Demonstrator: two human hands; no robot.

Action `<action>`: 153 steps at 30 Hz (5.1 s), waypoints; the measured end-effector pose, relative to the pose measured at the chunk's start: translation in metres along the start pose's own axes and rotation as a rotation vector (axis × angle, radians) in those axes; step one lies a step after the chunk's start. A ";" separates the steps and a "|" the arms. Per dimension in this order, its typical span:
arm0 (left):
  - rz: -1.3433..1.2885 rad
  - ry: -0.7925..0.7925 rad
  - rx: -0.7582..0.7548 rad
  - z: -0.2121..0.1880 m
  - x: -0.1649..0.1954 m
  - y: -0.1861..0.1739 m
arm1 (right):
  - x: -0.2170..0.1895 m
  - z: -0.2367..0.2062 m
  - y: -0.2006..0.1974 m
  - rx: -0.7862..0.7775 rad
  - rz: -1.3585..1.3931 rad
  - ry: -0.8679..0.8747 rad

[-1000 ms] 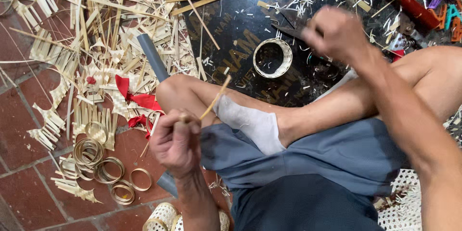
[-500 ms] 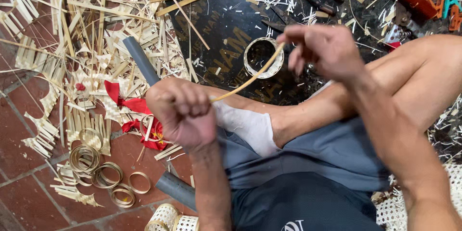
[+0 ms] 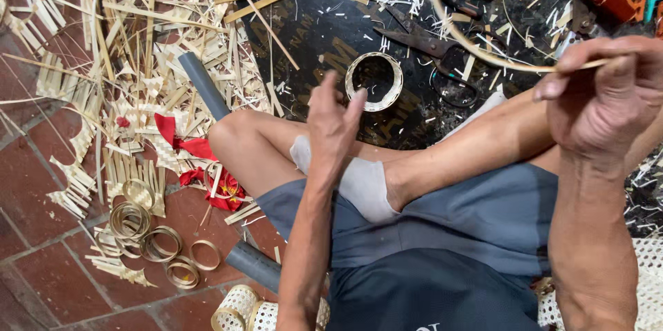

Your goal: The person sits on the floor assembling woven bamboo basket bodies. They squeeze glue from a bottle around the rim of a woven cylinder, press a bamboo ring onto the glued rim, secure it with plastic clothespins, fit the woven body into a base ring, and trim a thin bamboo strip with a knife.

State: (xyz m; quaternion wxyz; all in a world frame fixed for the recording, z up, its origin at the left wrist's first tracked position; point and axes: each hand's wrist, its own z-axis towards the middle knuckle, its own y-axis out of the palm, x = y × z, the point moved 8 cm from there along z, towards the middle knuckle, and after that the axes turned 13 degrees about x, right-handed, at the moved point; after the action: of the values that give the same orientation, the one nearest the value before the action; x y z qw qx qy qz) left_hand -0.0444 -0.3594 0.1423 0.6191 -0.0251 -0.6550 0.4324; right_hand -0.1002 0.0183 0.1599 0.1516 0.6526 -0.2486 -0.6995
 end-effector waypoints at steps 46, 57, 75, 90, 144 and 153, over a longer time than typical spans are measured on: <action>-0.738 0.350 -0.850 0.021 0.047 -0.046 | 0.038 -0.016 0.182 -1.216 -0.490 0.288; -0.111 1.090 -0.592 -0.006 0.048 -0.023 | 0.102 -0.091 0.194 -1.083 -1.249 -0.603; 0.250 0.850 -0.748 0.005 0.018 0.050 | 0.115 -0.081 0.194 -1.183 -1.137 -0.683; 0.130 0.737 -0.817 0.012 0.007 0.045 | 0.124 -0.065 0.197 -1.226 -1.129 -0.601; -0.203 0.937 -0.683 0.034 -0.020 0.006 | 0.221 -0.038 0.208 -1.125 -1.601 0.200; -0.158 0.971 -0.694 0.036 -0.023 0.008 | 0.220 -0.032 0.212 -1.135 -1.517 0.162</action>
State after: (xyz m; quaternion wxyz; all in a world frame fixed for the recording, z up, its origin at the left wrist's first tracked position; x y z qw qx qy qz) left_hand -0.0732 -0.3865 0.1248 0.8334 -0.3717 -0.4001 0.0850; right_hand -0.1149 -0.2803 0.0902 -0.0318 0.5154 0.6295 -0.5806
